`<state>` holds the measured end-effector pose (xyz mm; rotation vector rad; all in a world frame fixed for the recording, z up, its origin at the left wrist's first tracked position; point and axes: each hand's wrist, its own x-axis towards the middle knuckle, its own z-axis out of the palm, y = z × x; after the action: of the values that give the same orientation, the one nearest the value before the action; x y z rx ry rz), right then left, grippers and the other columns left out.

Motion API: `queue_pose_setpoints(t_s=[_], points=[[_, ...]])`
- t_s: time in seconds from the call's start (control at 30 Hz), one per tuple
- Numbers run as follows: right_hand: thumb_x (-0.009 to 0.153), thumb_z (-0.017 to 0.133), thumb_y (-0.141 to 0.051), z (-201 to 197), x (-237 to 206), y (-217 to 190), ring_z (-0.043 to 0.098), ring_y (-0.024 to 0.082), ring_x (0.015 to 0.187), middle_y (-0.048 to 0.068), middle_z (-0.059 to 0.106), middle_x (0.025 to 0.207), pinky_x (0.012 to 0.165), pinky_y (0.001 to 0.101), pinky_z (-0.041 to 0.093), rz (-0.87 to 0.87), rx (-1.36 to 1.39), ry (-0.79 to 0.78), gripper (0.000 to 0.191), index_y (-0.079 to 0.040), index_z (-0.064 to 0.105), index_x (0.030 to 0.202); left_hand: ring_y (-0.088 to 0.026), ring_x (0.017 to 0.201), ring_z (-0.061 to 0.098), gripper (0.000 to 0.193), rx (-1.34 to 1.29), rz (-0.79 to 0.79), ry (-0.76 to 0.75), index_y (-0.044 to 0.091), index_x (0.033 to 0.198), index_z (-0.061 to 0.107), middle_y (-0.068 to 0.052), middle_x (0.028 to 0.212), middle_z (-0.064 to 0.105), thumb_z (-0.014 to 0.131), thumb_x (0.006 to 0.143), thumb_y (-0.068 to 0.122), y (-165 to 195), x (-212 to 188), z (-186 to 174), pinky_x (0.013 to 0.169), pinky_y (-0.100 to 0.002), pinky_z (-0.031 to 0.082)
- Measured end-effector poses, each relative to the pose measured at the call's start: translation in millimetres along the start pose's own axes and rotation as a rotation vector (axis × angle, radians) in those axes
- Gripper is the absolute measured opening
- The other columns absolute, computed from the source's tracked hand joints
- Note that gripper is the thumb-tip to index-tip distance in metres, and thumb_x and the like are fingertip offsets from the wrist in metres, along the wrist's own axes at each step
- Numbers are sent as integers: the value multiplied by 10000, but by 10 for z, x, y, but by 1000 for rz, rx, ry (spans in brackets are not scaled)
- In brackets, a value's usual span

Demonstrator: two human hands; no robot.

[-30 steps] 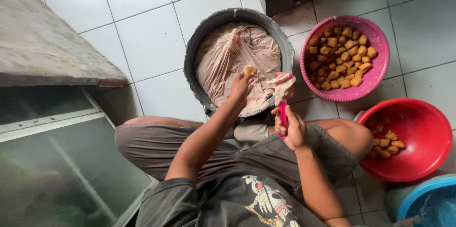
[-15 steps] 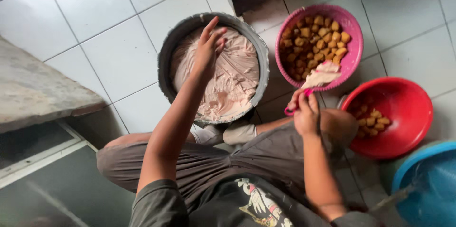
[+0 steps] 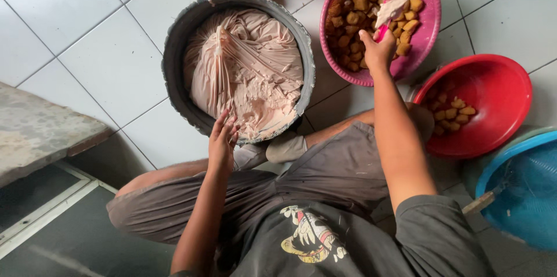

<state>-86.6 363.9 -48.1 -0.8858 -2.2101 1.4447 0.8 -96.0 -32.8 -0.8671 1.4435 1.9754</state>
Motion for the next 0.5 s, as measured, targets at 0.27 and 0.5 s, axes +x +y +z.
queue_pose_setpoints(t_s=[0.27,0.5], points=[[842,904,-115,438,244,-92,568,244,697,61,624,749,667,451,453,-127,-471,64,411,-43,500,818,-96,1032,602,484,35,-63,52,148,1501,507,-47,1339,638,552,1019,172,-64,-249,24,952,-273,465],[942,871,-120,445,-192,-399,484,148,682,-9,500,753,633,335,430,-208,-133,-121,271,-36,614,926,-124,1145,603,475,94,30,-107,114,1493,518,-53,1349,636,563,1028,197,62,-292,233,1009,-286,456]])
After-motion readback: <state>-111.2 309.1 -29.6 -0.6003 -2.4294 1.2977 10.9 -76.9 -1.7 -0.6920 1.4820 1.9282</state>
